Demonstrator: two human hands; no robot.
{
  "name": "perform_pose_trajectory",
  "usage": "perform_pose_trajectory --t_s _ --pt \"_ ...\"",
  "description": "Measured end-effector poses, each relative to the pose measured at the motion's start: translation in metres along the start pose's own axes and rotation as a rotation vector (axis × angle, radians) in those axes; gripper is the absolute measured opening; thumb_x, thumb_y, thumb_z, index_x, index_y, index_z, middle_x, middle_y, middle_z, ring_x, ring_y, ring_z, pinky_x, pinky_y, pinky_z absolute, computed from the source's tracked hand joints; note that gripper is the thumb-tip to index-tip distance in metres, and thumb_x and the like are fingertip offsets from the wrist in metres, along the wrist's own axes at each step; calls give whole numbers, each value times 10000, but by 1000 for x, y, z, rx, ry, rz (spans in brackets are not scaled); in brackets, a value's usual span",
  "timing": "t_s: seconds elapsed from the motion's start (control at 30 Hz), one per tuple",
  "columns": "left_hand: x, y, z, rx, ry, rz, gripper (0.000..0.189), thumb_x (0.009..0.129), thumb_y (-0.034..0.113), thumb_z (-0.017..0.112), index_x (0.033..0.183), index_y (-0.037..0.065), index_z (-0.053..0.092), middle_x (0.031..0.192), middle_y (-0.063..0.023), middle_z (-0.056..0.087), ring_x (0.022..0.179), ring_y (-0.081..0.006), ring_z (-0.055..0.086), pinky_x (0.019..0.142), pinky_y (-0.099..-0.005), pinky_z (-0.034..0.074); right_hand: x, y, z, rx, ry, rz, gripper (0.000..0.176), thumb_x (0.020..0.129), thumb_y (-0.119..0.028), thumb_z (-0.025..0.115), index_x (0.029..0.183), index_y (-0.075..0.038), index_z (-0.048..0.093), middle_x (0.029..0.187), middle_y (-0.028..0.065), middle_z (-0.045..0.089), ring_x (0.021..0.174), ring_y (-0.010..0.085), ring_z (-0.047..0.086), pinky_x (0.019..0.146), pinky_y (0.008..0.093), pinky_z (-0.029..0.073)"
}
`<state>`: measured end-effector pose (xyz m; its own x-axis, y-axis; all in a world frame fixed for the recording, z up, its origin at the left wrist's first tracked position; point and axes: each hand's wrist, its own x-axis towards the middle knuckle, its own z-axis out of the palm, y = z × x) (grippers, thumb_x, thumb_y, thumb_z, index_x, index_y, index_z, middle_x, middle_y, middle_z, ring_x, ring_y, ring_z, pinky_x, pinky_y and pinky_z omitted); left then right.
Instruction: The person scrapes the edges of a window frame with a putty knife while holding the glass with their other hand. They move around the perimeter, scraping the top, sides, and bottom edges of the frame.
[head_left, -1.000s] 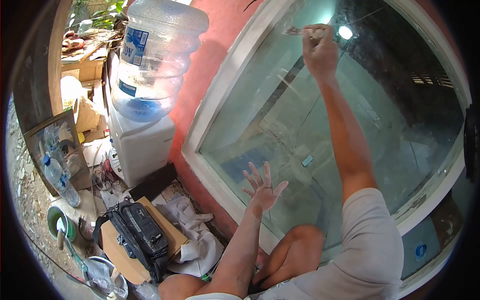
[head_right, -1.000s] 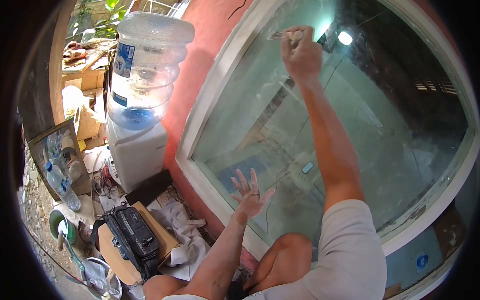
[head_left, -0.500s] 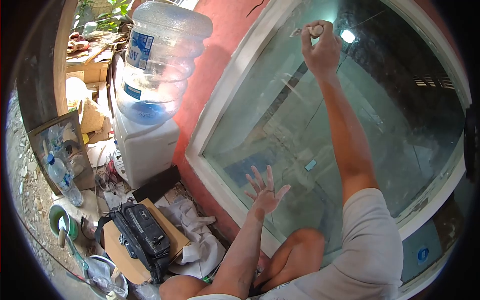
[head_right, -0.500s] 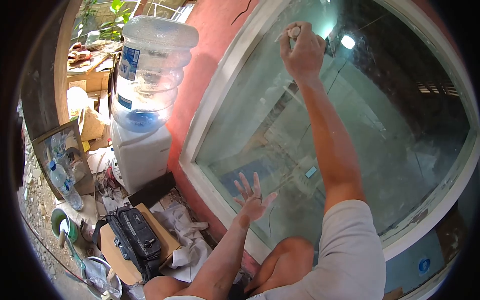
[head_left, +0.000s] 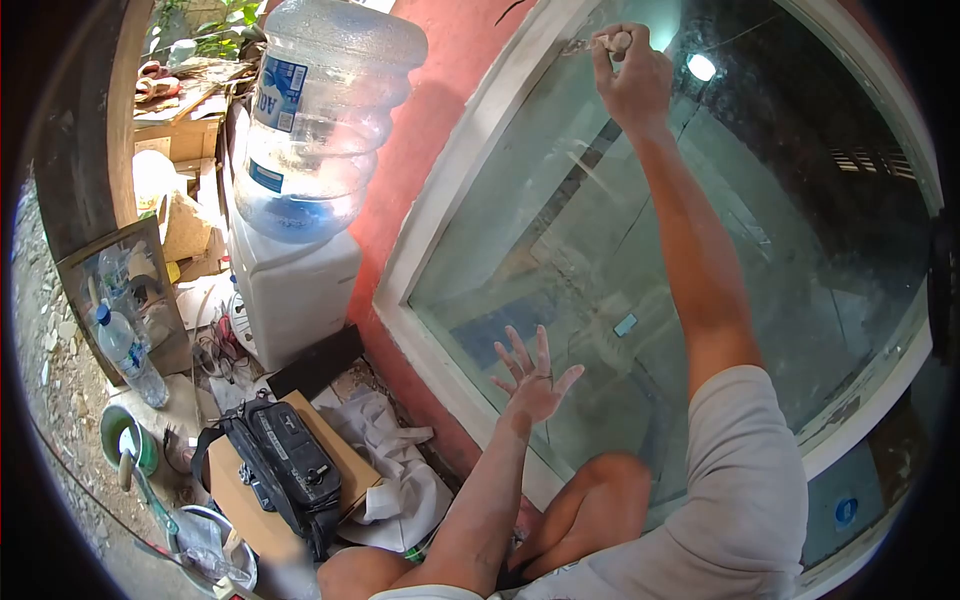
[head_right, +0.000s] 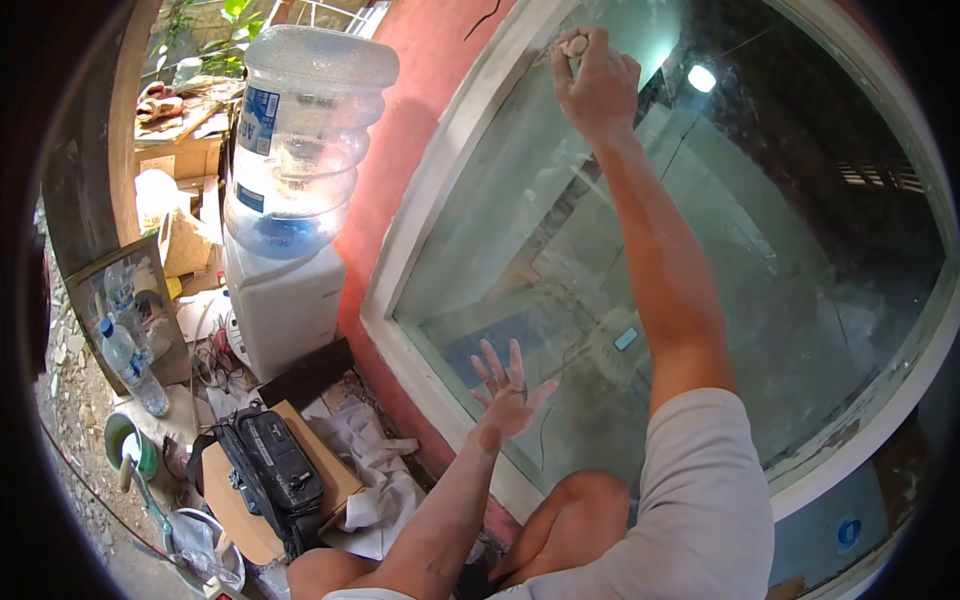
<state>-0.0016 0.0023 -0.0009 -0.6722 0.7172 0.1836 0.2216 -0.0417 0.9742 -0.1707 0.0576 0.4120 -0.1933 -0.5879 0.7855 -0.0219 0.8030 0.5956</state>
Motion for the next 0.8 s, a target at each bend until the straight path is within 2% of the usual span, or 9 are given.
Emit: perform_pose_trajectory --t_s 0.07,0.13,0.27,0.33,0.4,0.53,0.6,0.7,0.8 --pt "0 -1 2 -1 2 7 1124 866 834 493 1641 299 -121 1642 -175 -350 1471 -509 -326 1079 -827 -41 8 -7 -3 -54 73 -74 258 939 -186 701 1074 -109 495 875 -58 706 752 232 687 837 434 461" --pt "-3 0 2 -7 -13 -4 1124 868 831 496 1641 296 -119 1643 -174 -349 1472 -508 -325 1083 -824 -40 1 -7 -2 63 -23 43 250 928 -176 709 1047 -110 500 885 -55 706 786 224 687 823 418 464" --pt "1 1 -1 28 -34 -18 1127 901 746 568 1625 306 -175 1625 -159 -391 1463 -501 -348 1075 -831 1 8 -13 -1 -55 36 -66 240 931 -170 702 1043 -118 497 901 -51 709 842 218 694 812 419 461" --pt "-1 0 1 32 -40 -20 1129 899 748 567 1625 306 -176 1624 -159 -392 1463 -501 -350 1075 -831 -2 5 -14 -1 141 -89 112 231 943 -190 693 1054 -122 502 889 -52 712 791 229 697 810 422 462" --pt "2 2 -2 31 -34 -17 1130 898 751 566 1624 306 -177 1624 -158 -393 1462 -501 -351 1074 -832 -5 10 -9 1 -17 -27 6 235 943 -202 698 1065 -125 511 856 -53 710 702 243 688 799 412 470" --pt "1 1 2 32 -35 -13 1131 894 766 554 1625 305 -175 1626 -159 -388 1460 -501 -353 1071 -835 -4 -7 -13 -4 96 -83 105 251 941 -227 706 1089 -140 523 875 -78 700 684 211 678 851 421 451" --pt "3 0 -1 37 -23 -15 1131 893 770 551 1625 304 -174 1627 -160 -386 1460 -500 -355 1071 -835 -3 -6 -23 -11 -109 22 -53 248 944 -230 705 1093 -145 526 888 -94 694 723 185 678 879 415 435" --pt "-1 1 0 21 -35 -18 1135 891 772 552 1627 298 -169 1628 -165 -382 1460 -496 -357 1074 -832 -4 -17 -20 -4 8 -79 29 241 948 -226 701 1090 -146 524 884 -103 693 759 178 679 888 408 429" --pt "0 3 -2 33 -41 -26 1138 892 765 558 1629 290 -167 1626 -166 -385 1458 -492 -363 1077 -828 -8 -16 -27 -1 -64 -49 -18 232 949 -218 699 1074 -143 517 890 -106 694 787 167 681 899 425 419"
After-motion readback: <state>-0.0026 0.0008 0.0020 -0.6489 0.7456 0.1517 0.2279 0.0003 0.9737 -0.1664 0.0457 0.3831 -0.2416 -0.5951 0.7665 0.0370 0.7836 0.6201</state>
